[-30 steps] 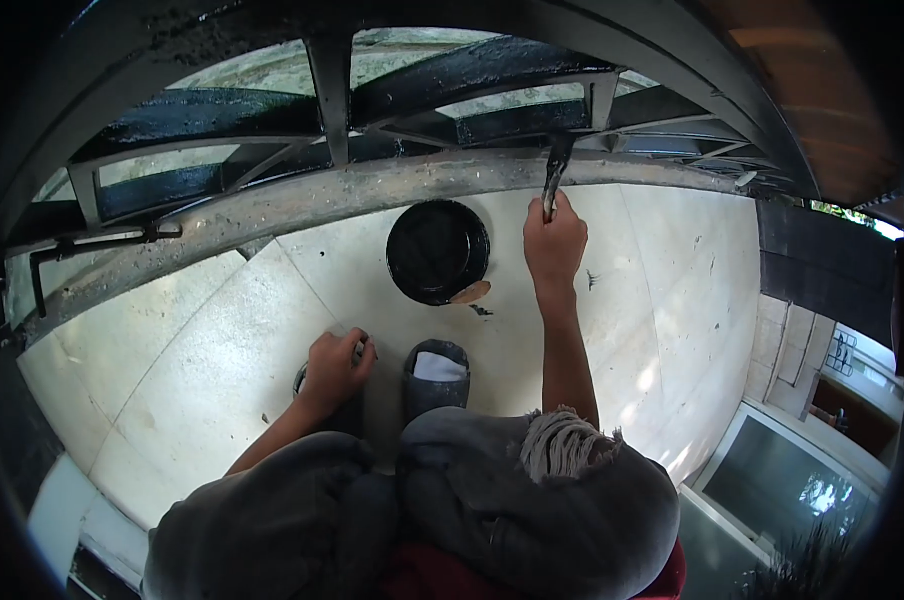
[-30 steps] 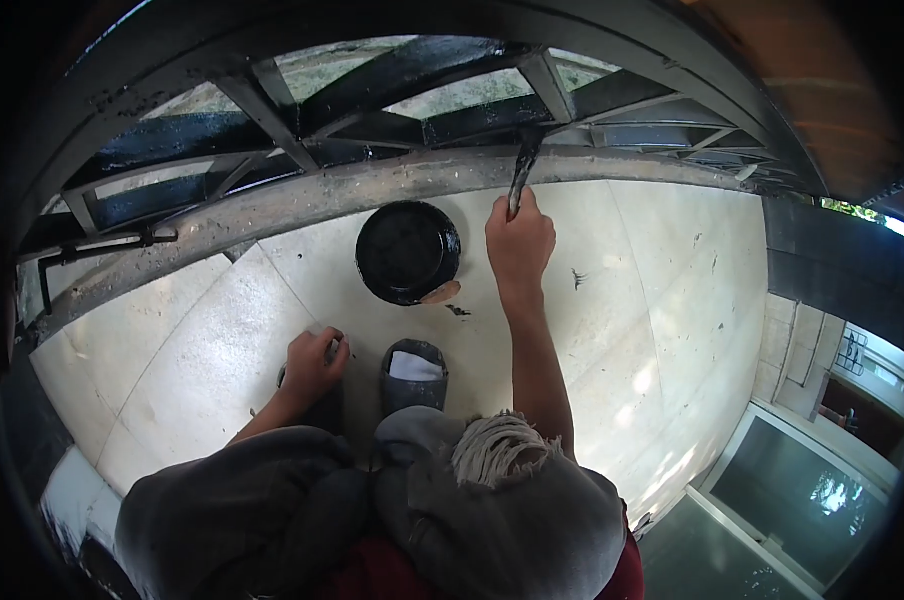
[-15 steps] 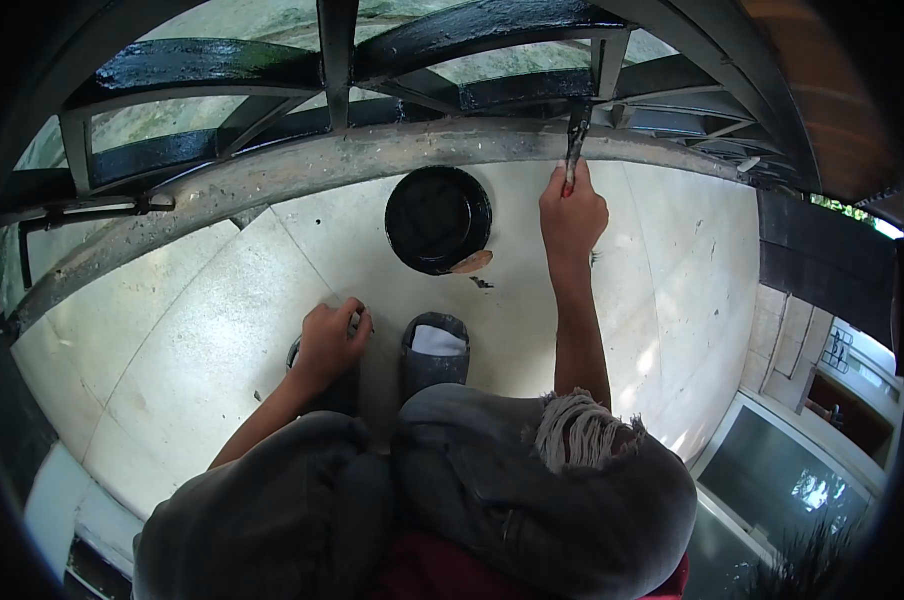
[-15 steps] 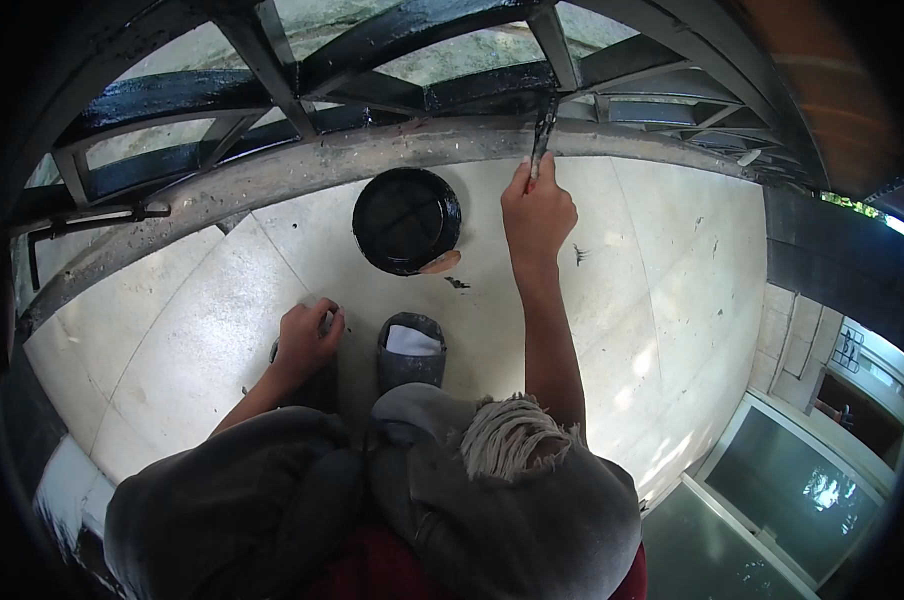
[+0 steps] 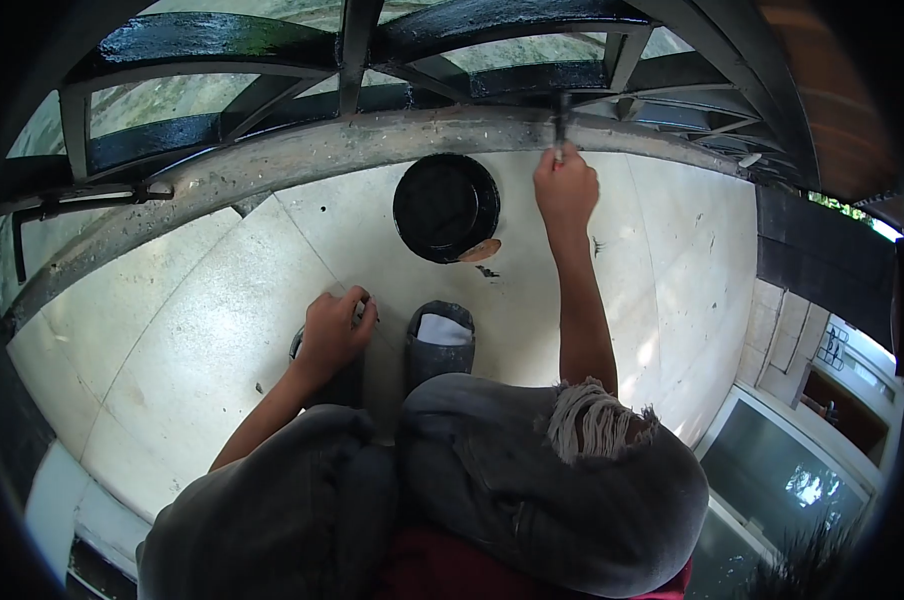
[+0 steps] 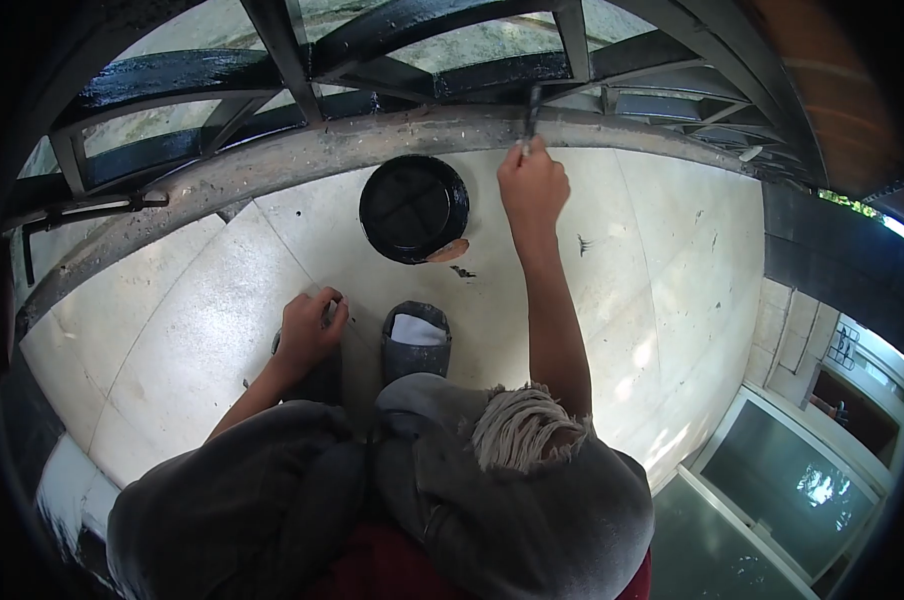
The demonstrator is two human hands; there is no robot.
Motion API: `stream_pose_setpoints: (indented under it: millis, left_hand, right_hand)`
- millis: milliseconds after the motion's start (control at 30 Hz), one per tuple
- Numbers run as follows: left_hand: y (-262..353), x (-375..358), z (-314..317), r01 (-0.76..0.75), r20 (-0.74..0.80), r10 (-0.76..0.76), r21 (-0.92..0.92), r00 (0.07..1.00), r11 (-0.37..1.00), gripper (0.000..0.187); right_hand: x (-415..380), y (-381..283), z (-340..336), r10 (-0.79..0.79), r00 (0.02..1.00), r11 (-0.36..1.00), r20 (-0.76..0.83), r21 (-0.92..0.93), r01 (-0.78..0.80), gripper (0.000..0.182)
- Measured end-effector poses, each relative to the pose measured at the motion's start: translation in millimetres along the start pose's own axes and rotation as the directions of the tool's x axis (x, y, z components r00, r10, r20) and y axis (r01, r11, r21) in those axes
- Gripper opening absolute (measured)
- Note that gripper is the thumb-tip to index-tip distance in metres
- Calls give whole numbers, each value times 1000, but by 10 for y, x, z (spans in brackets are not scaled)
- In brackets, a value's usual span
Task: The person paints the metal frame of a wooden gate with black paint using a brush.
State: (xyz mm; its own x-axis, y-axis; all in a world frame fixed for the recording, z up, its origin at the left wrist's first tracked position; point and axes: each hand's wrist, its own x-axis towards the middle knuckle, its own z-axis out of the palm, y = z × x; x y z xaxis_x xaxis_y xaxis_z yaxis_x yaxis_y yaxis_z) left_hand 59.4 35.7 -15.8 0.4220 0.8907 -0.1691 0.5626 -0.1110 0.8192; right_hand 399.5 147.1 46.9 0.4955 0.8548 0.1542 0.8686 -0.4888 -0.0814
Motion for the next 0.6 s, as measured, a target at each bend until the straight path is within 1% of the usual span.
stream_pose_setpoints:
  millis: [33,67,133,167,200,267,300,333,400,433,467,533,567,600]
  left_hand:
    - [-3,7,4,-2,-2,2,1,1000,1000,11]
    - [-8,8,5,-9,1,9,23,1000,1000,11]
    - [-7,1,-9,-13,7,13,46,1000,999,11]
    - [1,5,-22,-12,8,12,32,1000,999,11]
    - [10,4,-23,-12,11,12,15,1000,1000,11]
    - [-6,8,-7,-21,8,21,22,1000,1000,11]
    - [-15,5,-5,-26,5,26,28,1000,999,11]
    - [-20,0,-14,-23,6,23,30,1000,999,11]
    - [-16,-6,-17,-17,12,16,25,1000,1000,11]
    - [-8,-8,-10,-20,13,19,22,1000,1000,11]
    - [-7,-2,-10,-21,7,21,21,1000,1000,11]
    - [-21,2,-20,-14,-3,14,23,1000,1000,12]
    - [-34,0,-17,-16,-3,16,22,1000,1000,12]
    - [-38,-11,-8,-19,-2,19,18,1000,1000,12]
  right_hand:
    - [48,21,56,-9,998,997,64,78,4,24]
    - [65,-4,-19,-9,998,997,63,81,4,24]
    - [75,-97,-255,101,995,945,25,311,-104,25]
    - [39,-112,-137,106,993,961,-55,264,-88,28]
    - [63,-80,-73,109,992,961,-56,261,-91,28]
    - [142,-159,-63,29,999,994,26,101,-31,28]
    - [184,-125,-132,95,995,976,26,195,-98,28]
    - [181,-124,-106,94,995,976,28,197,-98,28]
    - [168,-85,-44,72,997,985,-24,157,-68,27]
    - [172,-127,-73,38,996,995,75,94,-45,27]
    - [174,-137,-143,34,997,995,72,96,-41,27]
    - [98,-171,-394,75,997,973,10,219,-75,26]
    - [37,-206,-488,173,983,943,56,280,-182,26]
    - [12,-162,-397,175,983,943,59,277,-185,26]
